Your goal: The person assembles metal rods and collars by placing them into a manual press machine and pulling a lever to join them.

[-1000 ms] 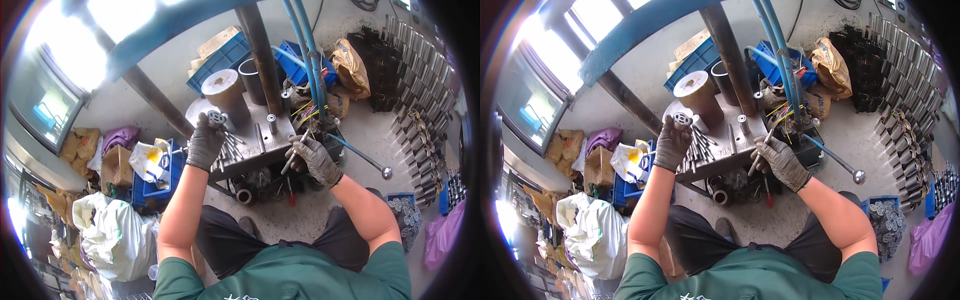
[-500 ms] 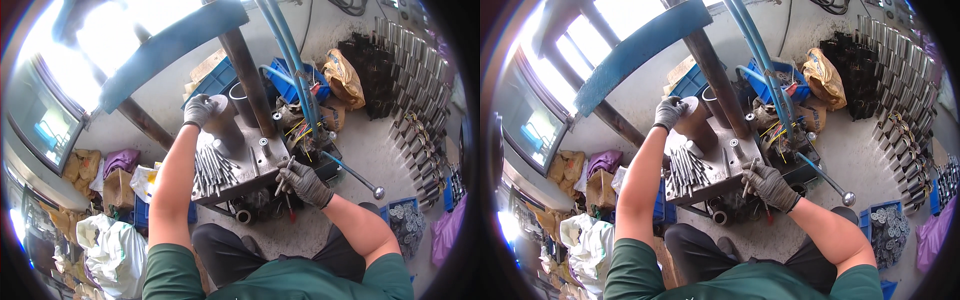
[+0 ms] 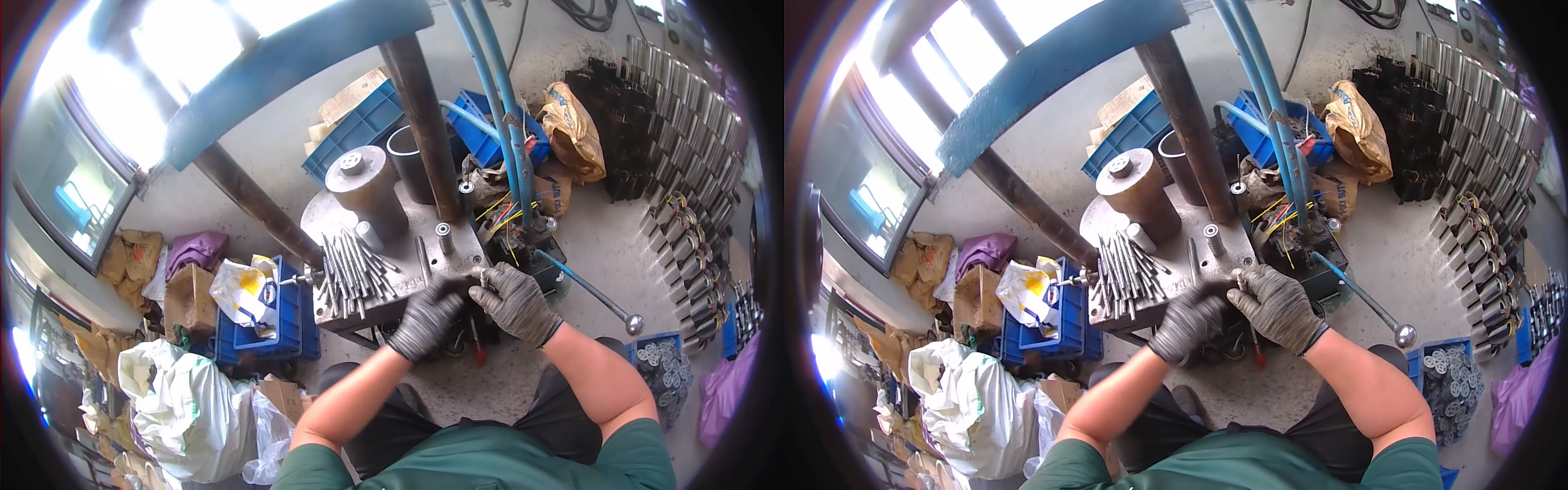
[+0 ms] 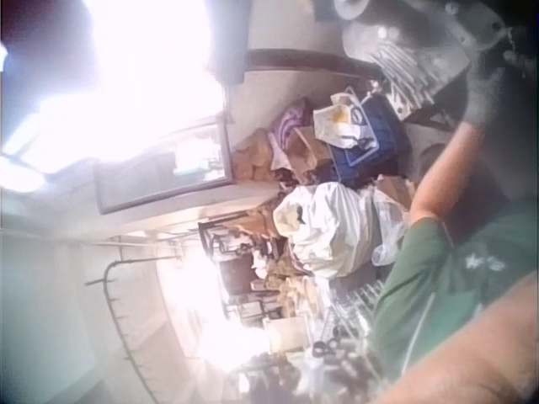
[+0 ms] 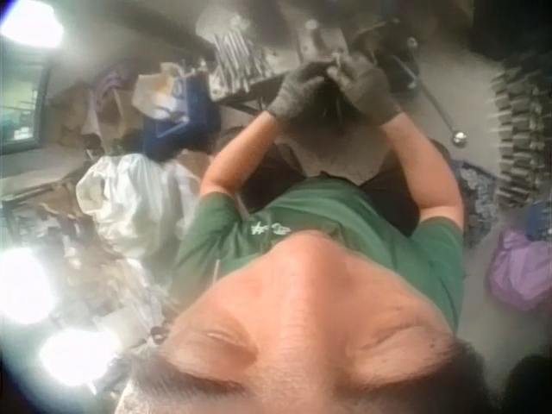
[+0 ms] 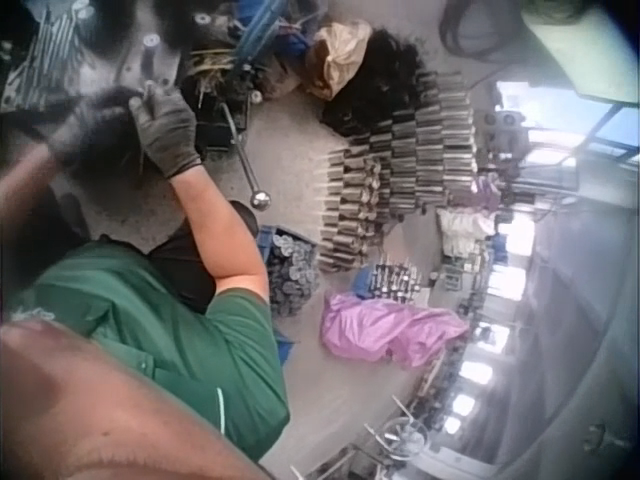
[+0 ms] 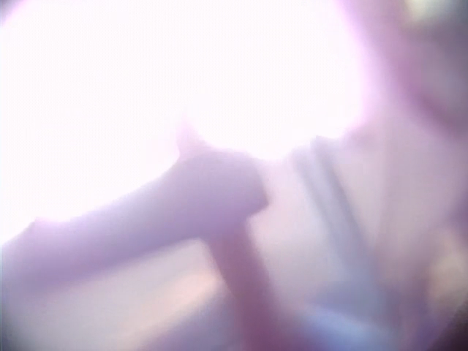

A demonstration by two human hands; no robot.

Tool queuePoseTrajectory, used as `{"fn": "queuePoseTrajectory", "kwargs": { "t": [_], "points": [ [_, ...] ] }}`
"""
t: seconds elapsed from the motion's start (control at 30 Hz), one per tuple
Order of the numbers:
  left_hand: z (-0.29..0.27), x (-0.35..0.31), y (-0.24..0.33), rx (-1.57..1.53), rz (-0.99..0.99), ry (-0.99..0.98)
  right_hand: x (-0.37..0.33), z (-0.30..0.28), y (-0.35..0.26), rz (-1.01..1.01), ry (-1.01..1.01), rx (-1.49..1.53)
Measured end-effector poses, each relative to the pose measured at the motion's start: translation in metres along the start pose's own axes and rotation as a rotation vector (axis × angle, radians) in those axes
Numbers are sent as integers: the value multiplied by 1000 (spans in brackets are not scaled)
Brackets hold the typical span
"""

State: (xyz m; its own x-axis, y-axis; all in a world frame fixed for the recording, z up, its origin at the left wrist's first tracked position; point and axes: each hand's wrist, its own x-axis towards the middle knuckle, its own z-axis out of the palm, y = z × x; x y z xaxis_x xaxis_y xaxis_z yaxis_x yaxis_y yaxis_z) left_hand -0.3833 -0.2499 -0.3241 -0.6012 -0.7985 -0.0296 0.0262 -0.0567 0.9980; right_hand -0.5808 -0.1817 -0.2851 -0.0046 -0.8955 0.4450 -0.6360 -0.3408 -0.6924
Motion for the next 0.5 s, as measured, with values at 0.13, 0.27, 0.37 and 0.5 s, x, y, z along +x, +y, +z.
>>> {"fn": "queuePoseTrajectory", "kwargs": {
  "t": [0.13, 0.27, 0.37, 0.5],
  "points": [
    [28, -28, -46, -75, -70, -103, -1, 18, 2, 86, -98, -49],
    [17, -30, -71, -158, -132, -95, -4, 25, 3, 265, -181, 55],
    [13, -33, -64, -343, -236, -23, -12, 27, 17, 223, -132, 81],
    [-3, -31, -72, -444, -379, 74, -13, 24, 22, 256, -160, 176]
  ]
}}
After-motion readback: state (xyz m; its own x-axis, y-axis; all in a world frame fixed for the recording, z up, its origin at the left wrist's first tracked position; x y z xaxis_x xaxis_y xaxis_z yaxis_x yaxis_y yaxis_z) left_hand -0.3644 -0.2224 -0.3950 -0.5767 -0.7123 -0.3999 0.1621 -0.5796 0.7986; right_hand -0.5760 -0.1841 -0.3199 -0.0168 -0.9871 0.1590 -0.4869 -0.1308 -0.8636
